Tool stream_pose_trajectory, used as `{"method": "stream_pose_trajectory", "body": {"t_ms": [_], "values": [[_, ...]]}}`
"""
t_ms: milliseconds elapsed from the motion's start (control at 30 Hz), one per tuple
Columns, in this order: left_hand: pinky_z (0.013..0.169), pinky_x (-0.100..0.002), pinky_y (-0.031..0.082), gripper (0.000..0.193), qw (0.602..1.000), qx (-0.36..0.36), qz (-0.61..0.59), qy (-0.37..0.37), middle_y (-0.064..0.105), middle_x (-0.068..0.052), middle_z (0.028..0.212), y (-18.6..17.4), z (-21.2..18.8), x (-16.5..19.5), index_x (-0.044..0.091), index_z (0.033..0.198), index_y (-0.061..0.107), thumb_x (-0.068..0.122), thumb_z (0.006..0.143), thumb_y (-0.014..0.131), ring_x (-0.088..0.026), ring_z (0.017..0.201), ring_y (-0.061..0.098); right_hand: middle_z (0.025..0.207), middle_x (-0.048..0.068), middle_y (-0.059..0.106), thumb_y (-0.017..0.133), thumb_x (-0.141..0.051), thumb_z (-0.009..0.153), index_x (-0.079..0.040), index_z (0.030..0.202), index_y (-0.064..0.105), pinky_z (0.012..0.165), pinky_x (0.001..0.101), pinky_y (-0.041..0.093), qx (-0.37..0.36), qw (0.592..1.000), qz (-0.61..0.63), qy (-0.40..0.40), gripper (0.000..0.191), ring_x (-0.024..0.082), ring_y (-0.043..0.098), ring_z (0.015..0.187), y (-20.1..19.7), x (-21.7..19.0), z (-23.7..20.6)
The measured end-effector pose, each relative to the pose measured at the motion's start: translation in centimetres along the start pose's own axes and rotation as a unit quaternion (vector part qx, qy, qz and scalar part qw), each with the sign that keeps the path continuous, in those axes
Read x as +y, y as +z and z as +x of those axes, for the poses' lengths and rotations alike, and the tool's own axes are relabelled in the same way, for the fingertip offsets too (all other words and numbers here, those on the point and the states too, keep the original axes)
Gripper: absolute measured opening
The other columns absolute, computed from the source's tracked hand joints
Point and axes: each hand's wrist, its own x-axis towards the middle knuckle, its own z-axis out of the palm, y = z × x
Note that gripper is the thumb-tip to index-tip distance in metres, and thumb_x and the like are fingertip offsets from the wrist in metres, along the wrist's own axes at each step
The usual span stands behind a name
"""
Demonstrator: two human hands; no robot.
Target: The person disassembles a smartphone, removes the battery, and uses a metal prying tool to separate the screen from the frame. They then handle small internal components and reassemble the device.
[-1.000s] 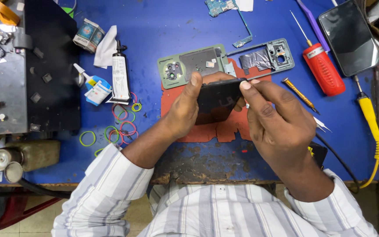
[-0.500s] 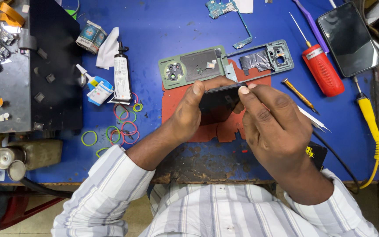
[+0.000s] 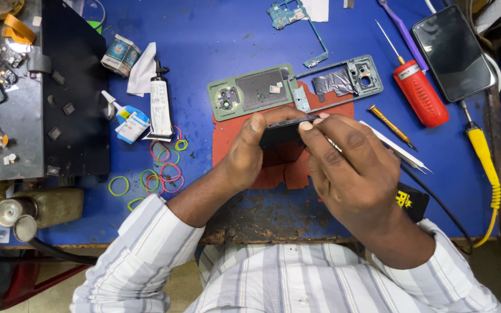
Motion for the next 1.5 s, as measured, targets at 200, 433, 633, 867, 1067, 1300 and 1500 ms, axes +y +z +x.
{"method": "stream_pose_trajectory", "body": {"t_ms": [200, 433, 633, 867, 1067, 1300, 1500], "values": [[0.110, -0.038, 0.048, 0.089, 1.000, -0.006, 0.023, 0.019, 0.066, -0.013, 0.118, 0.0, -0.1, 0.3, -0.006, 0.132, 0.061, 0.071, 0.109, 0.024, -0.019, 0.114, 0.061, 0.117, 0.014, 0.067, 0.081, 0.009, 0.084, -0.002, 0.124, 0.073, 0.070, 0.0344, 0.056, -0.004, 1.000, -0.025, 0.003, 0.043, 0.025, 0.072, 0.094, -0.1, 0.1, -0.3], [0.108, -0.038, 0.050, 0.088, 0.999, -0.003, 0.029, 0.013, 0.068, -0.014, 0.116, -0.1, 0.0, 0.5, -0.006, 0.132, 0.062, 0.071, 0.109, 0.024, -0.021, 0.111, 0.064, 0.116, 0.013, 0.068, 0.080, 0.007, 0.083, -0.003, 0.121, 0.074, 0.069, 0.0329, 0.058, 0.020, 0.999, -0.025, 0.016, 0.039, 0.023, 0.072, 0.090, 0.6, 0.7, -1.2], [0.109, -0.039, 0.051, 0.088, 0.999, 0.002, 0.037, 0.018, 0.068, -0.015, 0.120, -0.1, 0.2, 0.2, -0.006, 0.131, 0.062, 0.069, 0.110, 0.022, -0.022, 0.112, 0.065, 0.116, 0.013, 0.071, 0.082, 0.006, 0.087, -0.002, 0.120, 0.076, 0.069, 0.0328, 0.056, 0.021, 0.999, -0.030, 0.026, 0.034, 0.021, 0.070, 0.087, 0.8, 0.9, -1.5], [0.108, -0.040, 0.052, 0.087, 0.999, -0.006, 0.035, 0.024, 0.068, -0.015, 0.114, -0.2, 0.2, 0.0, -0.007, 0.130, 0.062, 0.068, 0.110, 0.022, -0.023, 0.110, 0.066, 0.116, 0.013, 0.072, 0.080, 0.008, 0.092, -0.002, 0.119, 0.075, 0.074, 0.0300, 0.061, 0.034, 0.999, -0.012, 0.038, 0.029, 0.023, 0.074, 0.095, 0.8, 0.8, -1.6], [0.107, -0.040, 0.052, 0.086, 0.999, 0.001, 0.046, 0.027, 0.068, -0.016, 0.118, -0.2, 0.2, -0.2, -0.007, 0.129, 0.062, 0.067, 0.110, 0.022, -0.024, 0.114, 0.066, 0.114, 0.014, 0.073, 0.077, 0.011, 0.093, 0.000, 0.118, 0.074, 0.074, 0.0283, 0.063, 0.060, 0.997, 0.006, 0.048, 0.027, 0.022, 0.075, 0.092, 1.2, 0.9, -1.7], [0.108, -0.040, 0.053, 0.085, 1.000, -0.008, 0.011, 0.028, 0.069, -0.017, 0.111, 0.2, 0.0, 0.1, -0.007, 0.130, 0.062, 0.068, 0.110, 0.026, -0.023, 0.108, 0.067, 0.115, 0.014, 0.074, 0.075, 0.011, 0.093, 0.000, 0.115, 0.074, 0.069, 0.0263, 0.060, 0.079, 0.992, 0.027, 0.097, 0.025, 0.019, 0.075, 0.083, 1.3, 0.4, -2.5], [0.103, -0.039, 0.051, 0.085, 0.999, -0.016, -0.047, 0.019, 0.067, -0.017, 0.114, 0.5, -0.8, 1.0, -0.008, 0.130, 0.061, 0.068, 0.109, 0.029, -0.023, 0.110, 0.065, 0.113, 0.015, 0.075, 0.074, 0.009, 0.091, -0.001, 0.112, 0.074, 0.072, 0.0266, 0.058, 0.083, 0.983, 0.051, 0.158, 0.023, 0.020, 0.075, 0.086, 0.9, -1.4, -2.2]]}}
